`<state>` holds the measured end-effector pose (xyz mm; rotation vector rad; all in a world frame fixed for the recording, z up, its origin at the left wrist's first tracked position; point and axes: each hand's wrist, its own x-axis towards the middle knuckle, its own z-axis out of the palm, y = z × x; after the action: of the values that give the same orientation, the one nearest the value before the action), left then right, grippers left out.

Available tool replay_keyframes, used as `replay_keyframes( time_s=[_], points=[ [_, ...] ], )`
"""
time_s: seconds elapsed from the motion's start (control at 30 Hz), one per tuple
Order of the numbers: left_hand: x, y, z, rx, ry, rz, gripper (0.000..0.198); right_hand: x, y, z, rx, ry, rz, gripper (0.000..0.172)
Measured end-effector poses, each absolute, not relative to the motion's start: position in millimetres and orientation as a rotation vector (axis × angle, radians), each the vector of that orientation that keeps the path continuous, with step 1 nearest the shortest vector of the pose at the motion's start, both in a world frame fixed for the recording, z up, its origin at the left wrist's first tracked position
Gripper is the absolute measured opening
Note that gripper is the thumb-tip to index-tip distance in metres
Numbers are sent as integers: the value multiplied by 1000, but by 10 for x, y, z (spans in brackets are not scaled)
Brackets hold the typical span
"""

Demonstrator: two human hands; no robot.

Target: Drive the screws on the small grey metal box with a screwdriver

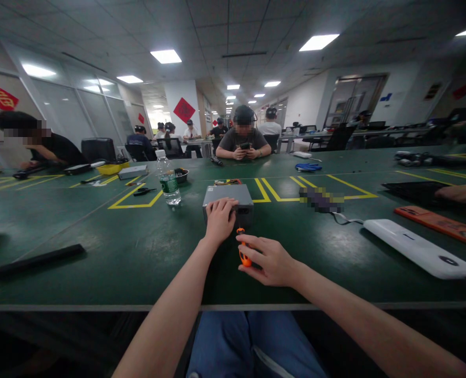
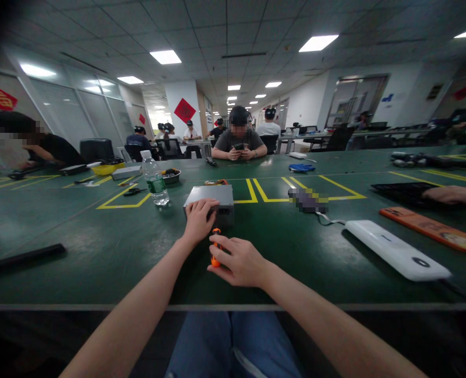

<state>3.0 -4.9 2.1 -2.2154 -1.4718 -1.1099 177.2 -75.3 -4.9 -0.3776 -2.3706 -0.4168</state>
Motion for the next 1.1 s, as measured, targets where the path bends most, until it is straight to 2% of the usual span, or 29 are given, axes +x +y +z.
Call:
replay_keyframes(
  time_s=[0.2, 0.37, 0.53, 0.87, 1.1],
  points=[
    [32, -38, 12, -2205, -1475, -1108, 30, 1763, -767, -52, -388, -2430, -305, 37],
    [31, -43, 15, -2211, -1475, -1101, 30, 1766, -771, -15, -360, -2418, -443, 29],
    [30, -40, 16, -2210, -1474, -1110, 30, 1773, -728, -72, -392, -2296, -403, 25],
    [25, -23, 1, -2201, -1474, -1110, 30, 1795, -755, -2, -429, -2418, -402, 36],
    [27, -43, 14, -2211, -1481, -1104, 30, 1783, -742, -40, -408, -2322, -399, 30]
  ],
)
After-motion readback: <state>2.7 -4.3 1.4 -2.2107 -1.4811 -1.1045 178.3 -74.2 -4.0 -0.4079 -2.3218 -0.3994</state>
